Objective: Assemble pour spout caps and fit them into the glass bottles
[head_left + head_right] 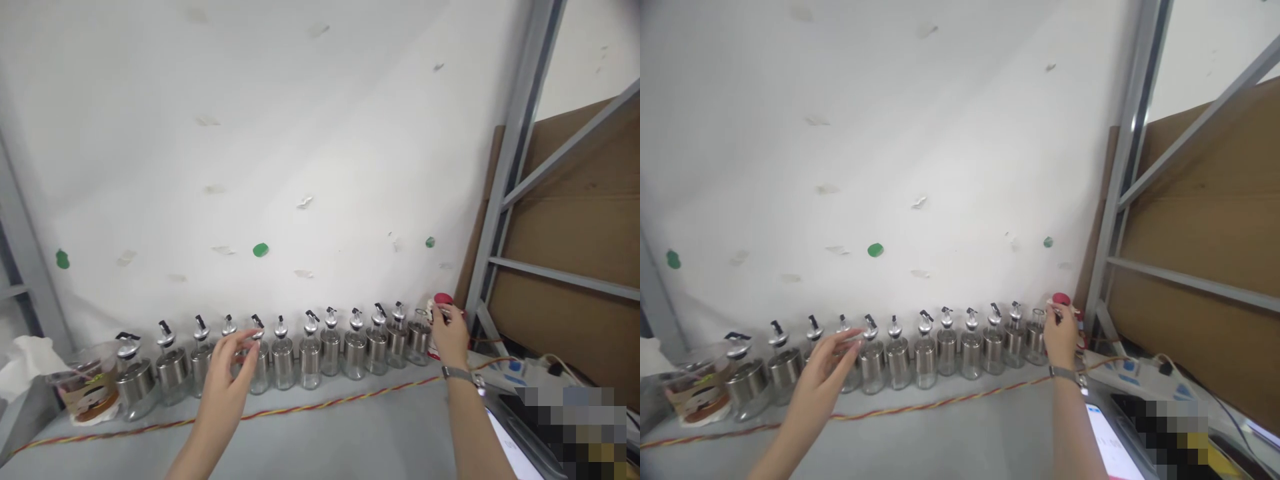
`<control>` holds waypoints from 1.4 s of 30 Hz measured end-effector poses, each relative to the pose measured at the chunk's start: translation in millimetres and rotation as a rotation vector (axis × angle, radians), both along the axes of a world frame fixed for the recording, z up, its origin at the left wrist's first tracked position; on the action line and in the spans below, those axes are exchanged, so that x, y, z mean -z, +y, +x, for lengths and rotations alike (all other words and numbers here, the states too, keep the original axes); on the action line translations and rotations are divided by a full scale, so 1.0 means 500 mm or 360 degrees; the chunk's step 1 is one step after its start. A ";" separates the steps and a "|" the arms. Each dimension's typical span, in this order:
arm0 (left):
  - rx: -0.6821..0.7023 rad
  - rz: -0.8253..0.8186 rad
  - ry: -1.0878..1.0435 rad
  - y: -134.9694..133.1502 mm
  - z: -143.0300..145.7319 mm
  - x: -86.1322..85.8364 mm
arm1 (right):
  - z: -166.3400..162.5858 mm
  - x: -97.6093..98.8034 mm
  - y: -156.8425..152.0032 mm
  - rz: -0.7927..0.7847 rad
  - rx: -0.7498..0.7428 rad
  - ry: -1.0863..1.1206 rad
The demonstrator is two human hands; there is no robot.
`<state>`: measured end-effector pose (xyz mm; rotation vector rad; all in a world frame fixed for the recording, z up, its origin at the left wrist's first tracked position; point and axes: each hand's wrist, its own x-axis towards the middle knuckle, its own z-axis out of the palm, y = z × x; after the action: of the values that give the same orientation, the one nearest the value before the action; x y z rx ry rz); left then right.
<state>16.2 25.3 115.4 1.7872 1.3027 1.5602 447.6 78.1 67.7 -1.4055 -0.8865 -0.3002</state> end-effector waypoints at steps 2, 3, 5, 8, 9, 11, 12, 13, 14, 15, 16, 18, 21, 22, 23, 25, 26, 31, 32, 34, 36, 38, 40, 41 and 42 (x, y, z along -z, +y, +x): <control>-0.0008 0.0013 0.0046 -0.003 0.001 -0.003 | 0.006 0.020 0.013 0.0010 0.0046 -0.0075; -0.0004 0.0026 0.0074 -0.004 0.001 -0.003 | 0.008 0.028 0.020 0.0016 0.0059 -0.0113; 0.0009 0.0046 0.0126 -0.006 0.002 -0.004 | 0.009 0.039 0.031 0.0024 0.0058 -0.0185; 0.0021 0.0074 0.0182 -0.005 0.002 -0.002 | 0.008 0.048 0.041 0.0016 0.0014 -0.0282; 0.0025 0.0078 0.0197 -0.004 0.002 -0.001 | 0.009 0.050 0.043 0.0013 0.0001 -0.0303; 0.0035 0.0079 0.0221 -0.001 0.001 0.002 | 0.011 0.054 0.043 0.0014 -0.0003 -0.0325; 0.0042 0.0074 0.0232 0.001 0.001 0.003 | 0.012 0.055 0.043 0.0018 0.0005 -0.0330; 0.0049 0.0066 0.0241 0.003 0.001 0.005 | 0.014 0.056 0.043 0.0021 0.0014 -0.0334; 0.0056 0.0056 0.0252 0.004 0.002 0.006 | 0.016 0.057 0.043 0.0020 0.0017 -0.0342; 0.0065 0.0047 0.0263 0.005 0.003 0.007 | 0.017 0.058 0.044 0.0015 0.0015 -0.0354; 0.0074 0.0041 0.0274 0.005 0.004 0.008 | 0.018 0.059 0.045 0.0005 0.0007 -0.0371; 0.0090 0.0034 0.0293 0.005 0.006 0.009 | 0.020 0.060 0.049 -0.0029 -0.0019 -0.0412; 0.0101 0.0050 0.0317 0.005 0.008 0.010 | 0.021 0.062 0.056 -0.0098 -0.0059 -0.0483; 0.0099 0.0059 0.0322 0.005 0.008 0.010 | 0.021 0.063 0.058 -0.0123 -0.0069 -0.0507; 0.0100 0.0068 0.0328 0.006 0.009 0.010 | 0.022 0.065 0.061 -0.0145 -0.0077 -0.0530; 0.0099 0.0080 0.0338 0.006 0.009 0.010 | 0.024 0.069 0.066 -0.0183 -0.0083 -0.0567; 0.0100 0.0079 0.0343 0.006 0.010 0.010 | 0.025 0.071 0.068 -0.0198 -0.0081 -0.0582; 0.0113 0.0062 0.0369 0.001 0.010 0.010 | 0.031 0.084 0.074 -0.0235 -0.0006 -0.0635; 0.0115 0.0065 0.0373 0.001 0.010 0.011 | 0.031 0.086 0.074 -0.0235 0.0018 -0.0648; 0.0116 0.0074 0.0380 0.001 0.010 0.012 | 0.029 0.091 0.075 -0.0233 0.0072 -0.0675; 0.0111 0.0086 0.0384 0.003 0.012 0.014 | 0.025 0.095 0.076 -0.0237 0.0134 -0.0704; 0.0108 0.0100 0.0390 0.003 0.017 0.014 | 0.021 0.098 0.076 -0.0246 0.0194 -0.0735; 0.0108 0.0125 0.0394 -0.001 0.024 0.009 | 0.020 0.097 0.071 -0.0256 0.0229 -0.0763; 0.0107 0.0145 0.0395 -0.007 0.025 0.005 | 0.020 0.094 0.064 -0.0258 0.0231 -0.0779; 0.0102 0.0168 0.0393 -0.014 0.025 0.000 | 0.020 0.090 0.055 -0.0256 0.0217 -0.0791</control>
<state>28.7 18.4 115.5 2.1213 1.2768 1.4332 457.5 105.6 22.7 -1.5728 -1.2412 -0.7161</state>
